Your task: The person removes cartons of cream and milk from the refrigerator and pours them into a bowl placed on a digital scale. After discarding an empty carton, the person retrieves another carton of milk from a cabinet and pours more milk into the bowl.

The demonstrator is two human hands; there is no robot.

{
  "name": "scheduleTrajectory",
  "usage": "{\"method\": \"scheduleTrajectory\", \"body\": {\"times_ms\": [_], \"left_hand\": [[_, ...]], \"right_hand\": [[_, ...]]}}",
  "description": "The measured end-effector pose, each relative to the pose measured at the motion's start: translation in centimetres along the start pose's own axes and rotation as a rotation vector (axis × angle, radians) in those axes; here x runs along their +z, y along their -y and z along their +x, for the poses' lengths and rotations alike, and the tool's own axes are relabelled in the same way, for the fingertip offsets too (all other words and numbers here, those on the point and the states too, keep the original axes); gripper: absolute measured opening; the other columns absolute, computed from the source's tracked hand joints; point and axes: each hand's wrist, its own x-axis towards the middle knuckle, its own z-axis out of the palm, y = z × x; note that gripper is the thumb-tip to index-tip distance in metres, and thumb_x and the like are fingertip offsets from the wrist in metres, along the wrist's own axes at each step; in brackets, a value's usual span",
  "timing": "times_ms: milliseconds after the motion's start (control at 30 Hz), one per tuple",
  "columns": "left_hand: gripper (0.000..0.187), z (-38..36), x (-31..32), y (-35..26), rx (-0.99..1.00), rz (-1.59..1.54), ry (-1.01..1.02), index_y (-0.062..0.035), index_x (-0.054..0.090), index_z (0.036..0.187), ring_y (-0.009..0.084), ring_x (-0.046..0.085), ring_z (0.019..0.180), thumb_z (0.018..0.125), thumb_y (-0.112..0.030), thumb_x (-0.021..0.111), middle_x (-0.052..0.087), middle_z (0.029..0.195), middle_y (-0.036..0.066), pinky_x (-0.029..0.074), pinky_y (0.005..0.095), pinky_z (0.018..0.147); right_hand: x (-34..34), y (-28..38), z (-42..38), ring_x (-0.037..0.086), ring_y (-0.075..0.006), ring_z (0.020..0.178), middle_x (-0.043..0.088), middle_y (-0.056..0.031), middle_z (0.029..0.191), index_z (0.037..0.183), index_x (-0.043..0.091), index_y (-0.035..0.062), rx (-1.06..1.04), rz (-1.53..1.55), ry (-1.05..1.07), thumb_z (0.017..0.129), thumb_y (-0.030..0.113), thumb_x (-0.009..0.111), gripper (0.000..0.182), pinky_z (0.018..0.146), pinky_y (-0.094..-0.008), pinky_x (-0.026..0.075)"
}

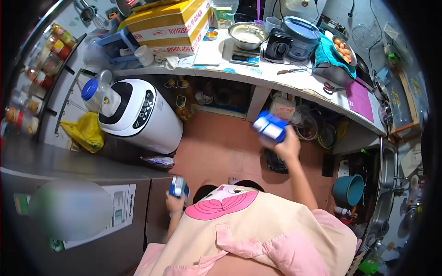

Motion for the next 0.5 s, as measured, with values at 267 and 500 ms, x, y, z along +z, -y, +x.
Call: {"method": "scheduleTrajectory", "body": {"times_ms": [267,500], "left_hand": [[0.054,12.4,-6.2,-26.7,0.736,-0.462,-0.133,-0.0042,0.057,0.098,0.0324,0.069,0.076,0.062,-0.031,0.087,0.068,0.083,0.015,0.053,0.0395,0.065],[0.050,20.6,-10.8,-44.0,1.165,-0.685,0.144,-0.0038,0.059,0.097,0.0300,0.070,0.072,0.064,-0.029,0.086,0.069,0.084,0.015,0.055,0.0363,0.064]], "right_hand": [[-2.0,-9.2,20.8,0.063,-0.0370,0.102,0.068,-0.0153,0.108,0.116,0.052,0.0102,0.543,-0.148,-0.726,0.055,0.052,0.085,0.081,0.086,-0.0491,0.046],[3.7,-15.5,30.9,0.062,-0.0390,0.103,0.065,-0.0202,0.110,0.123,0.044,0.0006,0.770,-0.204,-0.912,0.056,0.056,0.084,0.095,0.090,-0.0468,0.045]]}}
